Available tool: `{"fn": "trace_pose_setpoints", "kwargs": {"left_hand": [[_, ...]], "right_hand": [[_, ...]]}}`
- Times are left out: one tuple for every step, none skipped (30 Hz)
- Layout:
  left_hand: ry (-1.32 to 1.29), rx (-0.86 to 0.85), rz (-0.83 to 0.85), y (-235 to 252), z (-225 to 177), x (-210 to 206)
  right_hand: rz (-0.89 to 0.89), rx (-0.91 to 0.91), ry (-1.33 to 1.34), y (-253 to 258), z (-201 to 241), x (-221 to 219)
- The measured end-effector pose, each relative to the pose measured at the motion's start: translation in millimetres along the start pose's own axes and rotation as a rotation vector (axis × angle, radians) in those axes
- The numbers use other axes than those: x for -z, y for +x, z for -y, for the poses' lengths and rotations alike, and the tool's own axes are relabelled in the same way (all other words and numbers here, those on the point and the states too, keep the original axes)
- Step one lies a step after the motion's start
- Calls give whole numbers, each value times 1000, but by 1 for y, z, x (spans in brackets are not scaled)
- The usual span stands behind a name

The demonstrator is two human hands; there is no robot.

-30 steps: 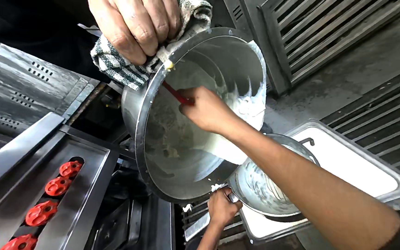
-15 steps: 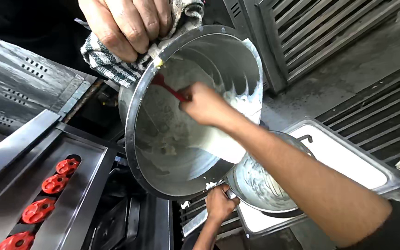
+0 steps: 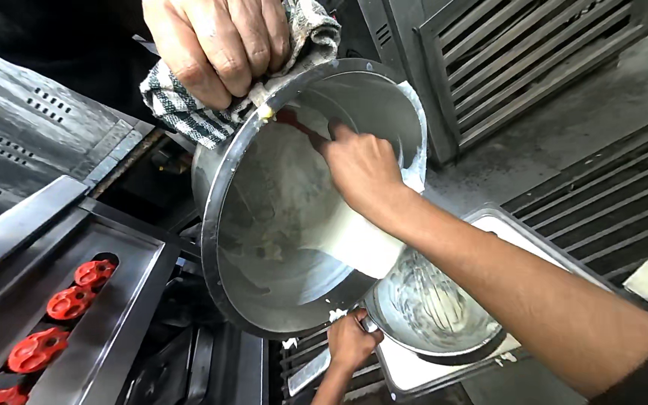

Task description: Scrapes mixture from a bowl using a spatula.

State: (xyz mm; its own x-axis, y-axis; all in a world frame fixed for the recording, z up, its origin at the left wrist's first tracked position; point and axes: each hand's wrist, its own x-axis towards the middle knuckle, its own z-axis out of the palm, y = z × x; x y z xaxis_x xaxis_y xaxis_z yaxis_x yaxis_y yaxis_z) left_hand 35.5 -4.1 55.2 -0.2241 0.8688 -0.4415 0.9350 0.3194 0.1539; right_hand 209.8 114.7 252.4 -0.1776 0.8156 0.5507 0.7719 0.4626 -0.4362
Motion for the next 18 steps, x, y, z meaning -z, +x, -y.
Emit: {"fn": "trace_pose_setpoints", "kwargs": {"left_hand": [[1, 6, 5, 0, 0, 0], [3, 12, 10, 0, 0, 1], [6, 15, 12, 1, 0, 1], [7, 16, 12, 3, -1, 1], [5, 16, 11, 4, -1, 0], [0, 17, 11, 5, -2, -1], [-5, 15, 10, 6, -2, -1], [-8, 13, 9, 6, -3, 0], [-9, 13, 7, 7, -3, 0], [-11, 12, 7, 8, -4, 0], [-13, 12, 8, 8, -3, -1], [-16, 11, 8, 8, -3, -2], [-14, 10, 10, 8, -4, -2], [-9, 10, 15, 8, -4, -1], [-7, 6, 15, 8, -5, 0], [-6, 3, 13, 7, -6, 0], [-3, 4, 11, 7, -7, 1], [-2, 5, 8, 7, -7, 1]], "right_hand": [[-5, 22, 9, -5, -1, -11], [21, 50, 26, -15, -1, -23], [60, 79, 39, -28, 0, -37], [134, 99, 40, -41, 1, -50], [223, 110, 32, -53, 1, -59], [307, 111, 19, -60, 0, -63], [370, 102, 12, -61, -2, -60], [394, 88, 14, -57, -3, -50], [385, 71, 31, -49, -4, -35], [365, 51, 44, -38, -3, -18], [308, 39, 52, -25, -2, -2], [244, 25, 57, -13, 1, 12], [187, 8, 57, -3, 4, 22], [146, -4, 57, 5, 8, 26], [128, -2, 62, 7, 11, 25], [132, 16, 69, 2, 14, 17], [153, 48, 68, -8, 17, 2], [165, 91, 61, -23, 18, -17]]}}
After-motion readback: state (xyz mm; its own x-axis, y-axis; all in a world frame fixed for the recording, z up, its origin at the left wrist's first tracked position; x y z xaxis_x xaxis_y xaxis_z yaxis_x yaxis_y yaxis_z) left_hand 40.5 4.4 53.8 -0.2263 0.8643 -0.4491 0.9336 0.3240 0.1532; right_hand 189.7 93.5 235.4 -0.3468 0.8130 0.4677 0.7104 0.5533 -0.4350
